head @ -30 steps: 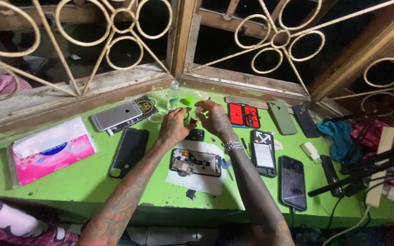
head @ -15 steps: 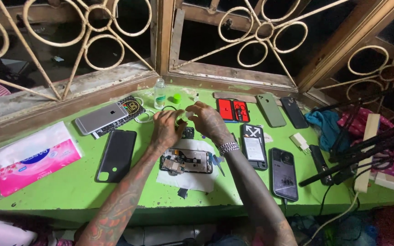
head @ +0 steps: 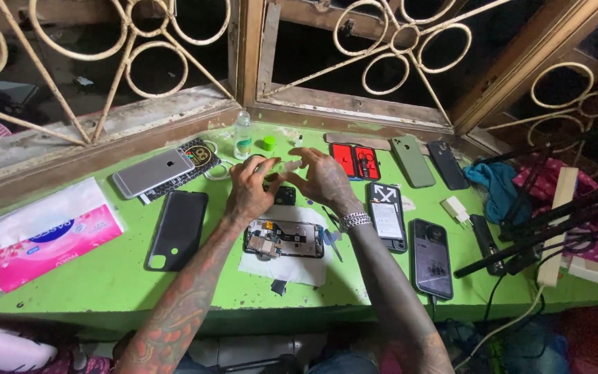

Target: Repairing a smartphone by carefully manipulating internal components and connectors on the motherboard at a repair bench.

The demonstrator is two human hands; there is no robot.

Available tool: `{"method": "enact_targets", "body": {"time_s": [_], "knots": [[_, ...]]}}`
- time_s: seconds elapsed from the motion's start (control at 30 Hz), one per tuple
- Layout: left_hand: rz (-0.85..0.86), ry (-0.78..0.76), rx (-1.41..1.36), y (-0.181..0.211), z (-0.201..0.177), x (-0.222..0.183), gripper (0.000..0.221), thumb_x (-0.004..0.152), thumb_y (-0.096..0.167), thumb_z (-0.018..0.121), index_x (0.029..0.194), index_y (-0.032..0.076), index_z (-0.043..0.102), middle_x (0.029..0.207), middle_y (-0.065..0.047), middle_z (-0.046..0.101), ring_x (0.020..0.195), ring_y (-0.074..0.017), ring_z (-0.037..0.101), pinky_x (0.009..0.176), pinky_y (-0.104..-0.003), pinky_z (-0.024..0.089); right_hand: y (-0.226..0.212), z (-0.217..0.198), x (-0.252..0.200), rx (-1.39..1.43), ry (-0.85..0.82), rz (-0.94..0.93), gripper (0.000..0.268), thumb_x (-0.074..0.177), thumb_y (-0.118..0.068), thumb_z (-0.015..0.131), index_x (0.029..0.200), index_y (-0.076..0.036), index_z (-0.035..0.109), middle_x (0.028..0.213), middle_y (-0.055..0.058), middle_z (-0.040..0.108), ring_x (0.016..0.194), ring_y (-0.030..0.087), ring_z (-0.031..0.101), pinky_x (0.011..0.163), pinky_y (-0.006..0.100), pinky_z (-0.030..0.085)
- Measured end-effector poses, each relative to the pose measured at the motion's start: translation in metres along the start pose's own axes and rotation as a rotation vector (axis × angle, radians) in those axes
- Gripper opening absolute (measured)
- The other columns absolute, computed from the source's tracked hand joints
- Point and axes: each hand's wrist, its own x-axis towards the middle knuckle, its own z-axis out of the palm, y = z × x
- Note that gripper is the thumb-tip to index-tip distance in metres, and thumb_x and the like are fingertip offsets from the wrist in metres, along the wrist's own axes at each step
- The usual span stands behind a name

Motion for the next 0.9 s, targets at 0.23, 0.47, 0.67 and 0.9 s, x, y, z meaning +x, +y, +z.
{"method": "enact_targets", "body": {"time_s": [0.23,0.47,0.67,0.9], "knots": [[-0.029,-0.029,-0.009,-0.005,0.008,-0.005,0.050,0.084,0.025,0.084,0.130,0.024,0.066,0.104,0.006,0.056,0.097,-0.0162,0.067,0.097,-0.047,0.044,-0.003,0.001,-0.004,-0.230,-0.015,0.140,0.051,0.091,-0.061,0.066,0.085,-0.011,0.072,0.072,0.014,0.070,0.076,0.038,0.073,0.071,0.053,0.060],[-0.025,0.031,-0.074,-0.004,0.012,-0.005,0.051,0.079,0.025,0.088,0.126,0.020,0.068,0.102,0.004,0.061,0.096,-0.0201,0.070,0.093,-0.044,0.047,0.012,0.018,-0.001,0.003,0.053,0.012,0.034,0.085,-0.041,0.081,0.109,-0.019,0.074,0.075,0.004,0.073,0.072,0.027,0.073,0.069,0.044,0.061],[-0.025,0.036,-0.107,-0.014,0.029,-0.005,0.050,0.078,0.024,0.088,0.124,0.022,0.068,0.098,0.004,0.064,0.094,-0.0201,0.071,0.091,-0.042,0.049,0.005,0.015,0.003,-0.093,0.128,0.073,0.027,0.087,-0.040,0.077,0.087,-0.014,0.074,0.064,0.005,0.069,0.065,0.028,0.071,0.061,0.044,0.060],[-0.099,0.100,-0.170,-0.019,0.039,-0.004,0.046,0.076,0.024,0.090,0.118,0.016,0.071,0.091,-0.001,0.070,0.088,-0.0219,0.074,0.084,-0.037,0.055,0.029,0.015,0.006,-0.118,0.079,0.246,0.045,0.094,-0.061,0.068,0.077,-0.020,0.077,0.064,0.003,0.071,0.071,0.031,0.074,0.066,0.044,0.061]]}}
